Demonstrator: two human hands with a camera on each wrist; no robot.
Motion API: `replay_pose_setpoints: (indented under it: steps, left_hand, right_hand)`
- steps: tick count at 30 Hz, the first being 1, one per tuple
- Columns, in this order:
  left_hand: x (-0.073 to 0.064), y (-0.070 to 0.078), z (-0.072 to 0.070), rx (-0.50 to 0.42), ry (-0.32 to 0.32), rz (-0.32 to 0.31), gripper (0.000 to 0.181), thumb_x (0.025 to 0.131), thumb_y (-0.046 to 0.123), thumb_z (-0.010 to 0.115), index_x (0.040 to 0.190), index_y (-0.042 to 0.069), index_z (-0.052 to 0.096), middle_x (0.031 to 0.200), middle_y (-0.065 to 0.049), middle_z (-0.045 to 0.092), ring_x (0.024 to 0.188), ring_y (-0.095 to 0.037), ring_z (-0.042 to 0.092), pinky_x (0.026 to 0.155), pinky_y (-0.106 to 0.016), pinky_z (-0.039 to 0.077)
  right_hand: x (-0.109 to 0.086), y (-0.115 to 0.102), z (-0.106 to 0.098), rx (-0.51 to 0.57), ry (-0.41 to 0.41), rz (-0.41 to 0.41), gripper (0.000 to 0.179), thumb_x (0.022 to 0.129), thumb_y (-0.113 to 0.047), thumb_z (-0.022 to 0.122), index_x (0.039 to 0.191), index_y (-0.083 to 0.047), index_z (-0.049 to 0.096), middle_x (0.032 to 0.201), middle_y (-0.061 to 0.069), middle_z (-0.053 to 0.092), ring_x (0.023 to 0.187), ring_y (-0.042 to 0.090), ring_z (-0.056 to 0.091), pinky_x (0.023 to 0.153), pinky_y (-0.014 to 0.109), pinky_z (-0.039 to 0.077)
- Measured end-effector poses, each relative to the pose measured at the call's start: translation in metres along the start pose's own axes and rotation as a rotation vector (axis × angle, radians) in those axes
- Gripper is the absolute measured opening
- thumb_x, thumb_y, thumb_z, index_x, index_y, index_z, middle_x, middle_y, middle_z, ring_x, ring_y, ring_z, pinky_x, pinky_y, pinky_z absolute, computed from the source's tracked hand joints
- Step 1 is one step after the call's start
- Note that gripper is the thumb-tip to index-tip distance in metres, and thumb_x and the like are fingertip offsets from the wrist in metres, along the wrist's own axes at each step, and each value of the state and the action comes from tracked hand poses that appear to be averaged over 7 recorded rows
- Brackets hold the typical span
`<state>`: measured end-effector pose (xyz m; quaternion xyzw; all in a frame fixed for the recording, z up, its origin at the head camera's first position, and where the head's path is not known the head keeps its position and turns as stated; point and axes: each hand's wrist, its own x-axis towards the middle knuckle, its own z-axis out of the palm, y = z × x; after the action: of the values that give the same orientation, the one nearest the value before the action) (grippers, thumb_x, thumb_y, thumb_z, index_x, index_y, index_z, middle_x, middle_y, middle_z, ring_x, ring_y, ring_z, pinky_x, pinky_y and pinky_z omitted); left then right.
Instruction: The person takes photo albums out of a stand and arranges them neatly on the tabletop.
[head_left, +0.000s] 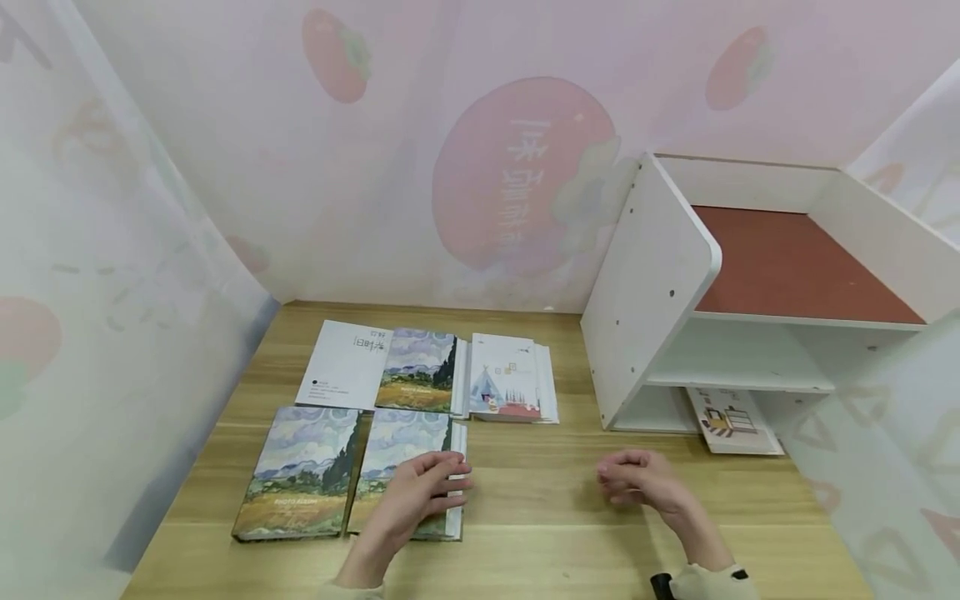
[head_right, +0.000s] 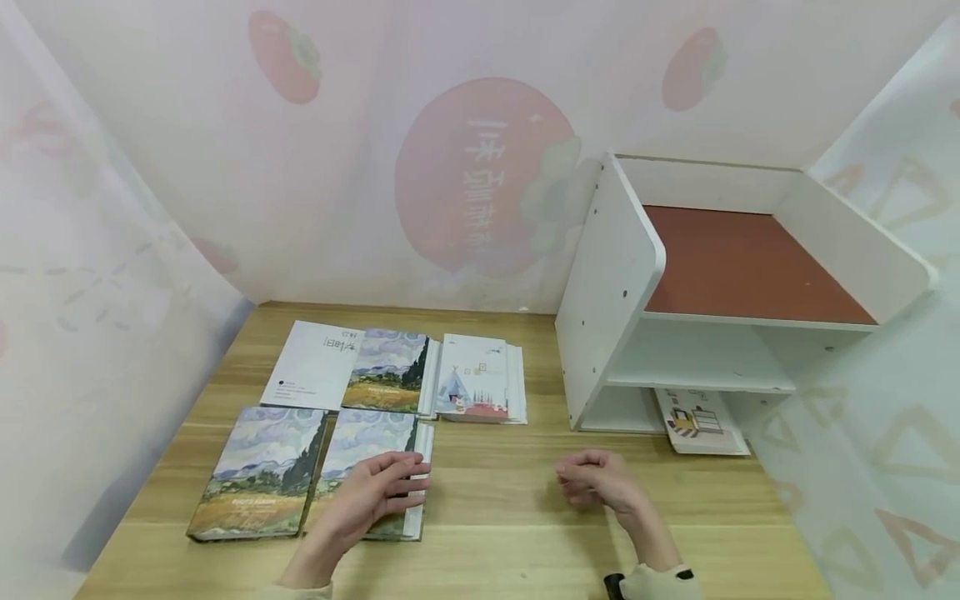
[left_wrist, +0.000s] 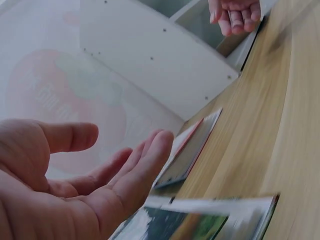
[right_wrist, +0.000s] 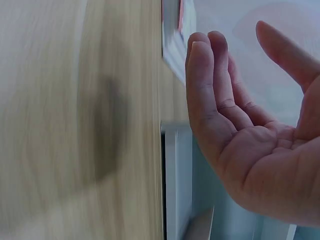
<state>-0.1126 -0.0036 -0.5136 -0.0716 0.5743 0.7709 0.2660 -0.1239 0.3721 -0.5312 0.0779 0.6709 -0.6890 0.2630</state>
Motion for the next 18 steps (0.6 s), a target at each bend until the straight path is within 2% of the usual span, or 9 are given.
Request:
replay_pose_setpoints:
  steps: [6, 12, 18]
  left_hand:
    - [0.009, -0.012, 0.029, -0.043, 0.018, 0.044, 0.041, 0.103, 0.02, 0.055, 0.13, -0.01, 0.052, 0.115, -0.019, 0.065, 0.11, -0.039, 0.061, 0.092, -0.047, 0.051]
    - [0.019, -0.017, 0.056, -0.041, -0.014, 0.045, 0.038, 0.103, 0.019, 0.056, 0.127, -0.01, 0.055, 0.112, -0.017, 0.066, 0.109, -0.039, 0.062, 0.09, -0.046, 0.053]
    - [0.027, -0.023, 0.078, -0.047, -0.041, 0.035, 0.036, 0.102, 0.017, 0.055, 0.126, -0.011, 0.055, 0.109, -0.015, 0.066, 0.109, -0.04, 0.062, 0.088, -0.046, 0.054]
  right_hand:
    - [-0.013, 0.004, -0.032, -0.016, 0.07, 0.029, 0.021, 0.094, -0.012, 0.068, 0.106, 0.005, 0.068, 0.099, 0.015, 0.071, 0.089, 0.031, 0.069, 0.074, 0.038, 0.059]
    - [-0.024, 0.0, -0.062, -0.017, 0.151, 0.026, 0.023, 0.095, -0.015, 0.067, 0.108, 0.004, 0.068, 0.099, 0.014, 0.071, 0.088, 0.029, 0.07, 0.075, 0.037, 0.059]
    - [-0.034, -0.001, -0.089, -0.013, 0.204, 0.015, 0.015, 0.097, -0.013, 0.065, 0.105, -0.002, 0.072, 0.097, 0.009, 0.072, 0.089, 0.028, 0.07, 0.08, 0.04, 0.058]
